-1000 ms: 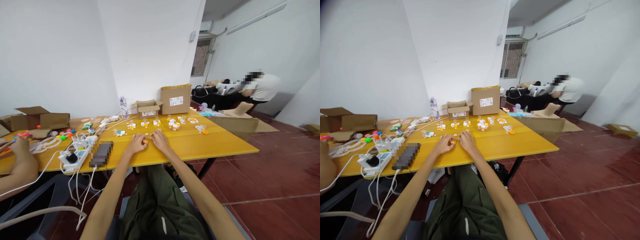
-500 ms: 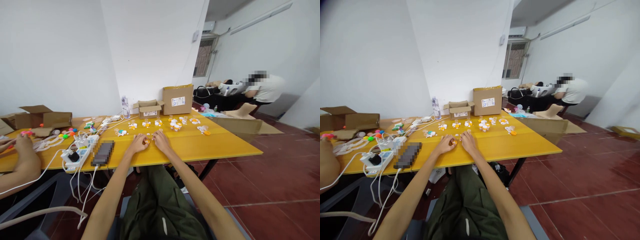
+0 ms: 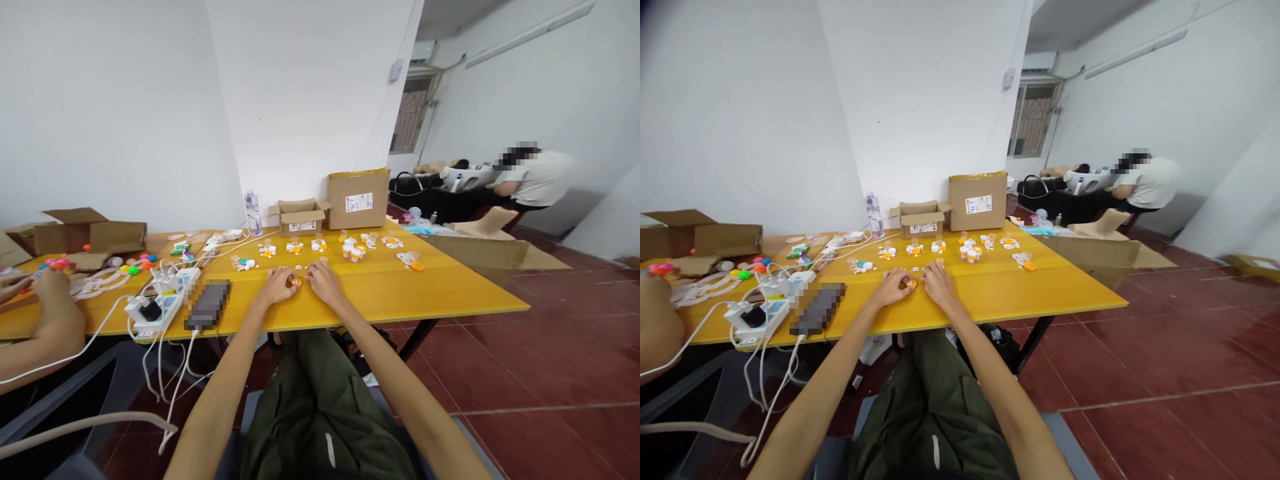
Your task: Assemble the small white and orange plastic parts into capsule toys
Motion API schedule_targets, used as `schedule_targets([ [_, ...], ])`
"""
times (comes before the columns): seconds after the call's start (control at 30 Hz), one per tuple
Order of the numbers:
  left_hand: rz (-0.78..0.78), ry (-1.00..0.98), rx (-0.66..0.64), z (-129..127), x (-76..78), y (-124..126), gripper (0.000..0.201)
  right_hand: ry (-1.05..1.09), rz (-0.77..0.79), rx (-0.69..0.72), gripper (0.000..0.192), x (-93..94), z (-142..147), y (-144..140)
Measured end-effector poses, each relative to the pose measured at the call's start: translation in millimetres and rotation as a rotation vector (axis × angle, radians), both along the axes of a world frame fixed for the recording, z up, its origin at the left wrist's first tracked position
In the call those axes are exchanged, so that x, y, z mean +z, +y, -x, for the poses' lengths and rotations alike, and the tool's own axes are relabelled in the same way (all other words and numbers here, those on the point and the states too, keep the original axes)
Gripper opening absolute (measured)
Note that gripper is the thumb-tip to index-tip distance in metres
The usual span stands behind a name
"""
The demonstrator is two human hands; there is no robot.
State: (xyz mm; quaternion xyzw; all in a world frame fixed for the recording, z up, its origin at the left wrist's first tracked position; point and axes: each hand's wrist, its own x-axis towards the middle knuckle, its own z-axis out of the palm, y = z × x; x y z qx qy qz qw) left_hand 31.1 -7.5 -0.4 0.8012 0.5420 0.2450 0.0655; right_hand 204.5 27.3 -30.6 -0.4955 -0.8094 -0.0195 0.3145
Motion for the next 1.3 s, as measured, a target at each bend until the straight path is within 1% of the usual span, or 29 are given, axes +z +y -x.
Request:
schedule_targets([
  [0.13, 0.002, -0.001, -0.004, 0.0, 0.5, -1.0, 0.01, 0.008, 0.0, 0.019, 0.014, -0.6, -1.3, 0.9],
  [0.4, 0.011, -0.016, -0.012, 0.1, -0.6, 0.6, 0.01, 0.04, -0.025, 0.099, 0.014, -3.7, -1.3, 3.3],
  [0.67, 0.029, -0.045, -0.024, 2.7, -0.1, 1.9, 0.013, 0.06, -0.008, 0.157, 0.016, 3.3, -1.4, -1.1],
  [0.93, 0.042, -0.068, -0.02, 2.8, -0.1, 2.0, 0.011, 0.04, -0.018, 0.18, 0.016, 3.5, -2.3, -3.1],
  [1.3, 0.042, -0.055, 0.013, 2.4, -1.5, 3.6, 0.015, 0.013, -0.052, 0.168, 0.015, 3.7, -1.8, -5.1],
])
